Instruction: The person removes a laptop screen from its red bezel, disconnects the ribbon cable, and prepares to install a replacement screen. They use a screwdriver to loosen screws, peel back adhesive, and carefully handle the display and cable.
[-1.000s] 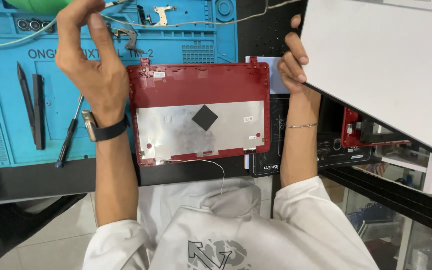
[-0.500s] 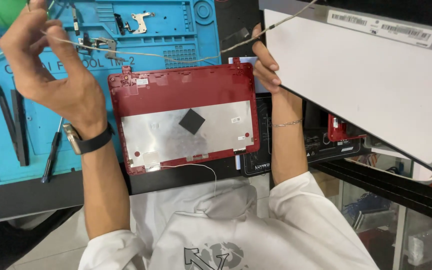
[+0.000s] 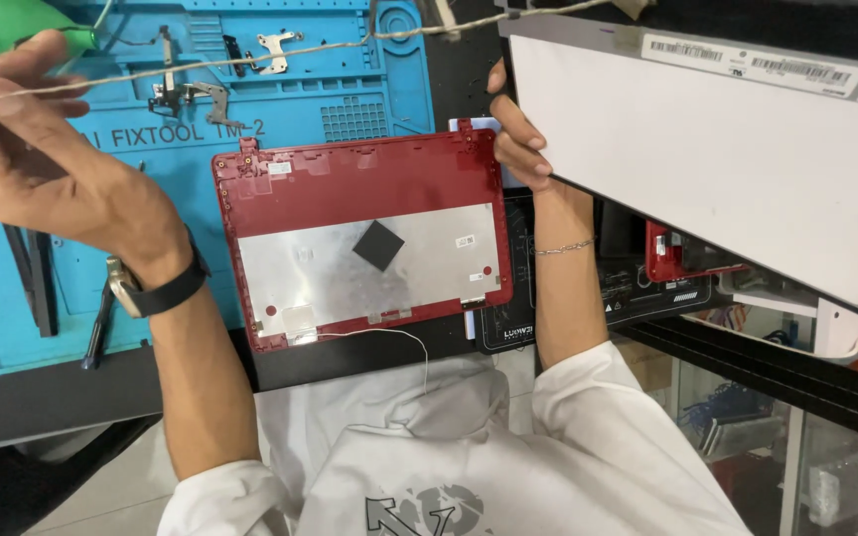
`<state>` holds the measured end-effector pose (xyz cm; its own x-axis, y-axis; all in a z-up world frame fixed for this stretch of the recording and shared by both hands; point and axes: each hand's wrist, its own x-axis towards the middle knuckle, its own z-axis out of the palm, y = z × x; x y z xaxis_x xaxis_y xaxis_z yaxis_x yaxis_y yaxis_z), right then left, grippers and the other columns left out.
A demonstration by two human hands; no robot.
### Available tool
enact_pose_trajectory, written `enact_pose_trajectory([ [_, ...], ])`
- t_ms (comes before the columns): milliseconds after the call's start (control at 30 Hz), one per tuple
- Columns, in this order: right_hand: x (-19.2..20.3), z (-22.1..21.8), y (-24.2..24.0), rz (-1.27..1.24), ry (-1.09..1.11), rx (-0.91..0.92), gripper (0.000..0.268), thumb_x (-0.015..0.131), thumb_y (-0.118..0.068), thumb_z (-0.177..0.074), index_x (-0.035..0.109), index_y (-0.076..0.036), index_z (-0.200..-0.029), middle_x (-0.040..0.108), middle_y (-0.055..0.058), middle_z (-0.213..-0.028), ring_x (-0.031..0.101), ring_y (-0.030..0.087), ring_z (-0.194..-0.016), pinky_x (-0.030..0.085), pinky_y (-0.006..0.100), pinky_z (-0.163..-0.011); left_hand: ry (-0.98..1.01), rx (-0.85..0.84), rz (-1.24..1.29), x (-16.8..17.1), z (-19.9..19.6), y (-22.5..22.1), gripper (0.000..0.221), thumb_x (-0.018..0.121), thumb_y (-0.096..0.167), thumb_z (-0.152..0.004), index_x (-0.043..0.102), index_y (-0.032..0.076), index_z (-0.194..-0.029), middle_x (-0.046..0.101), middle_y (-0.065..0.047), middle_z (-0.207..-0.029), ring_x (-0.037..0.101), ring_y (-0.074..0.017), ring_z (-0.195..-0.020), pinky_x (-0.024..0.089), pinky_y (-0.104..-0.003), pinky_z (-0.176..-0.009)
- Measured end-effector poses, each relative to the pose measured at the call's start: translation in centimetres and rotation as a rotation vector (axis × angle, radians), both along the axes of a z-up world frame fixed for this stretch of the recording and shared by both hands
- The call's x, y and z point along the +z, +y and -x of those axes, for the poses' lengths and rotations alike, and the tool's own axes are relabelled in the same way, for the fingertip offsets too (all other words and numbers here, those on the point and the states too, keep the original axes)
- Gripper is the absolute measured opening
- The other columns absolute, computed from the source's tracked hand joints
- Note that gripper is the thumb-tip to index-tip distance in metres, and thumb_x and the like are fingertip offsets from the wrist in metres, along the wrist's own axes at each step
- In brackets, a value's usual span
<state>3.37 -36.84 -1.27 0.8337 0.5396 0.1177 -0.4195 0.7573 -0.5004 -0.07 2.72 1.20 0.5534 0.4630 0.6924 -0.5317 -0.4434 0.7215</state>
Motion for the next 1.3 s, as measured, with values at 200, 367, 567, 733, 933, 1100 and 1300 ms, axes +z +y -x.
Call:
enact_pose_trajectory([
  [200, 1.1, 0.4, 0.9, 0.012, 0.086, 0.040, 0.071, 0.034, -0.053, -0.106, 0.048, 0.015, -0.123, 0.047, 0.007, -0.064, 0.050, 0.015, -0.040, 0.036, 0.024, -0.032, -0.010, -0.001, -0.046, -0.6, 0.1, 0.6, 0.033, 0.041, 0.024, -0.124, 0.062, -0.001, -0.127, 0.073, -0.014, -0.125, 0.068, -0.0169, -0.089, 0.053, -0.028, -0.071],
  [367, 0.6, 0.6, 0.4, -0.001, 0.103, 0.033, 0.075, 0.030, -0.058, -0.110, 0.048, 0.013, -0.126, 0.046, 0.005, -0.060, 0.050, 0.012, -0.036, 0.034, 0.017, -0.027, -0.040, 0.003, -0.064, -1.0, -0.2, 0.6, 0.028, 0.043, 0.020, -0.122, 0.061, -0.001, -0.129, 0.072, -0.014, -0.125, 0.071, -0.0224, -0.093, 0.055, -0.030, -0.070],
  [567, 0.4, 0.1, 0.2, -0.051, 0.046, 0.019, 0.077, 0.029, -0.060, -0.104, 0.049, 0.011, -0.124, 0.047, 0.007, -0.063, 0.052, 0.016, -0.038, 0.035, 0.020, -0.029, 0.021, -0.076, 0.024, -0.6, 0.1, 0.6, 0.025, 0.046, 0.021, -0.125, 0.055, -0.002, -0.121, 0.070, -0.012, -0.111, 0.067, -0.0163, -0.085, 0.054, -0.027, -0.070],
  [733, -0.8, -0.4, -0.1, -0.035, 0.031, 0.027, 0.077, 0.029, -0.059, -0.109, 0.049, 0.013, -0.128, 0.048, 0.008, -0.059, 0.052, 0.016, -0.034, 0.037, 0.020, -0.031, 0.054, -0.294, 0.117, 2.8, -0.3, 0.3, 0.029, 0.047, 0.024, -0.127, 0.055, -0.001, -0.114, 0.070, -0.012, -0.098, 0.066, -0.0173, -0.079, 0.053, -0.027, -0.072],
  [933, -0.5, 0.0, 0.1, -0.083, 0.083, 0.051, 0.079, 0.030, -0.060, -0.106, 0.048, 0.012, -0.130, 0.050, 0.009, -0.064, 0.055, 0.017, -0.037, 0.042, 0.021, -0.028, 0.047, -0.466, 0.047, 5.2, -0.9, 2.2, 0.023, 0.051, 0.014, -0.124, 0.054, -0.005, -0.113, 0.069, -0.013, -0.097, 0.063, -0.0197, -0.080, 0.048, -0.028, -0.072],
  [1100, -0.4, -0.4, -0.2, -0.074, 0.030, 0.043, 0.079, 0.031, -0.060, -0.103, 0.048, 0.011, -0.132, 0.051, 0.009, -0.068, 0.056, 0.018, -0.044, 0.041, 0.027, -0.035, 0.205, -0.438, 0.068, 4.7, -1.6, 4.1, 0.020, 0.056, 0.002, -0.117, 0.053, -0.012, -0.102, 0.057, -0.009, -0.088, 0.047, -0.0158, -0.074, 0.036, -0.028, -0.068],
  [1300, -0.4, 0.0, -0.8, -0.016, -0.001, -0.020, 0.079, 0.031, -0.062, -0.108, 0.047, 0.011, -0.135, 0.051, 0.007, -0.064, 0.056, 0.015, -0.039, 0.038, 0.022, -0.032, 0.278, -0.344, -0.008, 0.3, -1.7, 8.1, 0.021, 0.058, 0.000, -0.120, 0.055, -0.012, -0.102, 0.056, -0.008, -0.089, 0.046, -0.0139, -0.076, 0.036, -0.027, -0.069],
])
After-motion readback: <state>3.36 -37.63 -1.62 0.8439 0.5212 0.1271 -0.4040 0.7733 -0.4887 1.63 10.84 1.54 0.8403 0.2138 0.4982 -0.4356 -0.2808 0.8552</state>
